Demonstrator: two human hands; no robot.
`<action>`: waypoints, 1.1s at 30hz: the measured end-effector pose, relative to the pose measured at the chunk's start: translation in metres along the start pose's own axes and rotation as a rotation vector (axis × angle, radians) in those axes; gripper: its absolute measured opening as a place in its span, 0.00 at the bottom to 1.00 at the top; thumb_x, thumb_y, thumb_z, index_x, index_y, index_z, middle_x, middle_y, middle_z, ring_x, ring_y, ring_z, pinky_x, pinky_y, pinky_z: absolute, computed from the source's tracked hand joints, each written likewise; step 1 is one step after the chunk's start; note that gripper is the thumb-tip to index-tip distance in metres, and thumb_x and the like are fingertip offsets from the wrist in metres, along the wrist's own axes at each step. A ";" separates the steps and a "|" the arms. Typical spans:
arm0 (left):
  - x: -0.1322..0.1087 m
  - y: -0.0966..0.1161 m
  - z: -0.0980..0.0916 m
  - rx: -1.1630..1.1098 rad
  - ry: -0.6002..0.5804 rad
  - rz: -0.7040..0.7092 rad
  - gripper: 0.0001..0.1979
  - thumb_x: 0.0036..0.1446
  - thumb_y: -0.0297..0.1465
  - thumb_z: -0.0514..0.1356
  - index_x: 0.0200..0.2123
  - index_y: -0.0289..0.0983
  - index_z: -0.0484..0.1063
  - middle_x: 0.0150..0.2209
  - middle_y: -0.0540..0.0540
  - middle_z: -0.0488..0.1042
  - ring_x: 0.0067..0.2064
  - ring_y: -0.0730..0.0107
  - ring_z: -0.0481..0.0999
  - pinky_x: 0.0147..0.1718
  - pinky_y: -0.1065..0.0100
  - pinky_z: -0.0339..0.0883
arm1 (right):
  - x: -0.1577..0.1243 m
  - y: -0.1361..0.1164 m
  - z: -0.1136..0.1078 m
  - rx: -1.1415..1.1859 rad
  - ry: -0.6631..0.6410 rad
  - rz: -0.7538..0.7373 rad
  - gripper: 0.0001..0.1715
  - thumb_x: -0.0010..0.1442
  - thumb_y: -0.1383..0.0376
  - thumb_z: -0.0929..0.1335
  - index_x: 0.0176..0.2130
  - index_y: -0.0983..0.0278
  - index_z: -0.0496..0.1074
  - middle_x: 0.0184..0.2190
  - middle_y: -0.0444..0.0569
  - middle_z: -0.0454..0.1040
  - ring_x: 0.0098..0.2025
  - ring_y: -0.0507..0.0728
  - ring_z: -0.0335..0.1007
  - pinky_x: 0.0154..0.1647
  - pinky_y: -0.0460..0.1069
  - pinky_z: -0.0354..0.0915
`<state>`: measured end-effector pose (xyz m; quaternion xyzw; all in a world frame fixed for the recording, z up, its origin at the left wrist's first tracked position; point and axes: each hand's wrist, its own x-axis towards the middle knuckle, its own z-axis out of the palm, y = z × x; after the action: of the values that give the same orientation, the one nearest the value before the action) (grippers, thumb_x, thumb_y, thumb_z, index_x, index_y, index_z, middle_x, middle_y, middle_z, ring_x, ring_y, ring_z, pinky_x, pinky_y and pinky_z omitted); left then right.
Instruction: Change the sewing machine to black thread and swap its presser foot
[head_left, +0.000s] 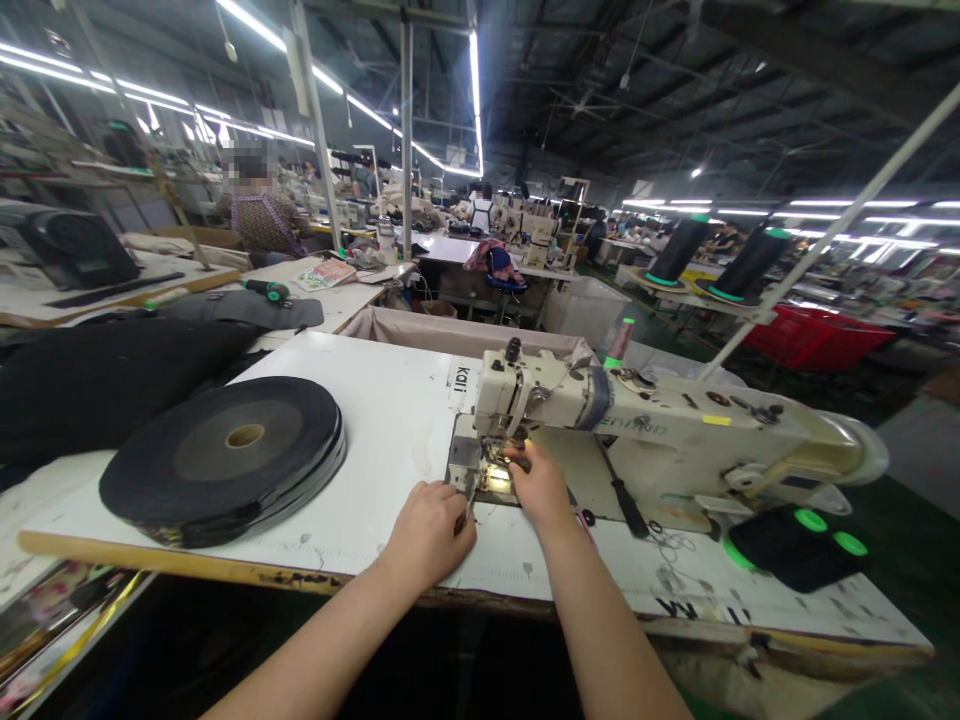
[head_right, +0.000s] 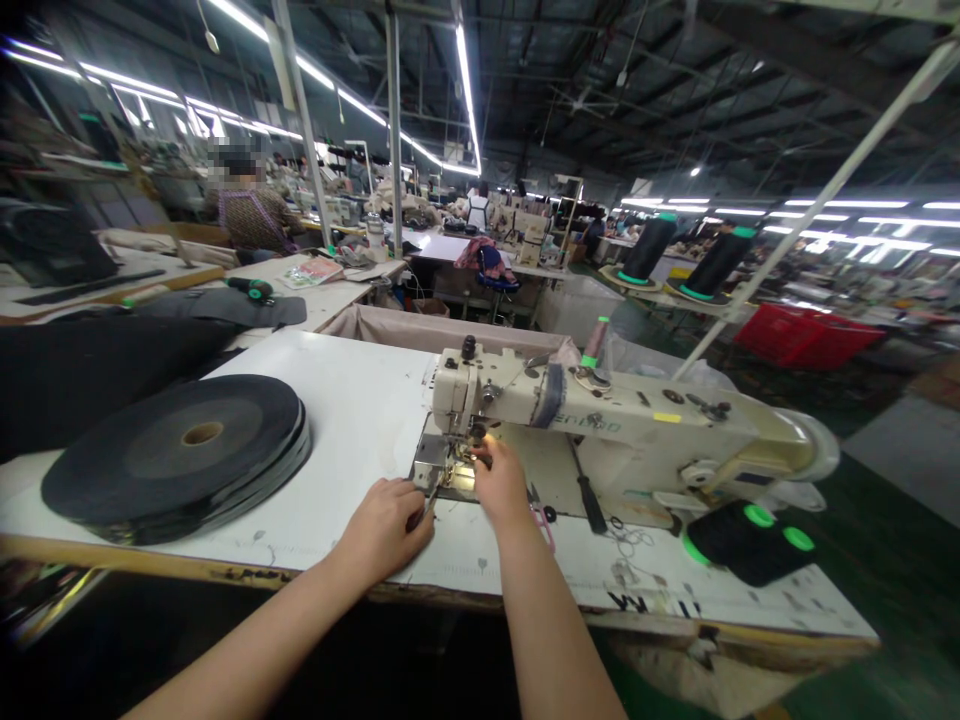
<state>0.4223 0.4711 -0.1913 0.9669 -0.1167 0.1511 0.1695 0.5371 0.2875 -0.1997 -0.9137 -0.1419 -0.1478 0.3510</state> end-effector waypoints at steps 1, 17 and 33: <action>0.000 0.000 0.000 0.000 0.001 0.000 0.11 0.60 0.29 0.59 0.25 0.39 0.71 0.29 0.46 0.76 0.38 0.58 0.76 0.39 0.56 0.61 | 0.000 0.000 0.000 -0.005 0.012 0.004 0.14 0.54 0.71 0.72 0.43 0.62 0.75 0.44 0.51 0.80 0.49 0.61 0.74 0.54 0.54 0.66; 0.000 0.000 0.004 -0.005 0.023 -0.004 0.11 0.61 0.29 0.59 0.25 0.39 0.71 0.29 0.47 0.75 0.38 0.59 0.76 0.39 0.56 0.61 | 0.004 -0.003 0.002 -0.049 0.019 0.026 0.07 0.53 0.67 0.74 0.33 0.63 0.73 0.36 0.54 0.79 0.47 0.65 0.74 0.53 0.58 0.66; -0.001 -0.002 0.006 -0.009 0.045 -0.001 0.11 0.61 0.29 0.59 0.25 0.39 0.72 0.29 0.46 0.76 0.37 0.59 0.76 0.38 0.56 0.61 | 0.000 -0.001 0.000 -0.008 -0.019 -0.023 0.11 0.55 0.73 0.69 0.39 0.61 0.75 0.40 0.49 0.80 0.46 0.59 0.75 0.52 0.53 0.67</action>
<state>0.4231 0.4711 -0.1972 0.9625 -0.1128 0.1723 0.1767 0.5362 0.2884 -0.1990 -0.9147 -0.1552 -0.1440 0.3441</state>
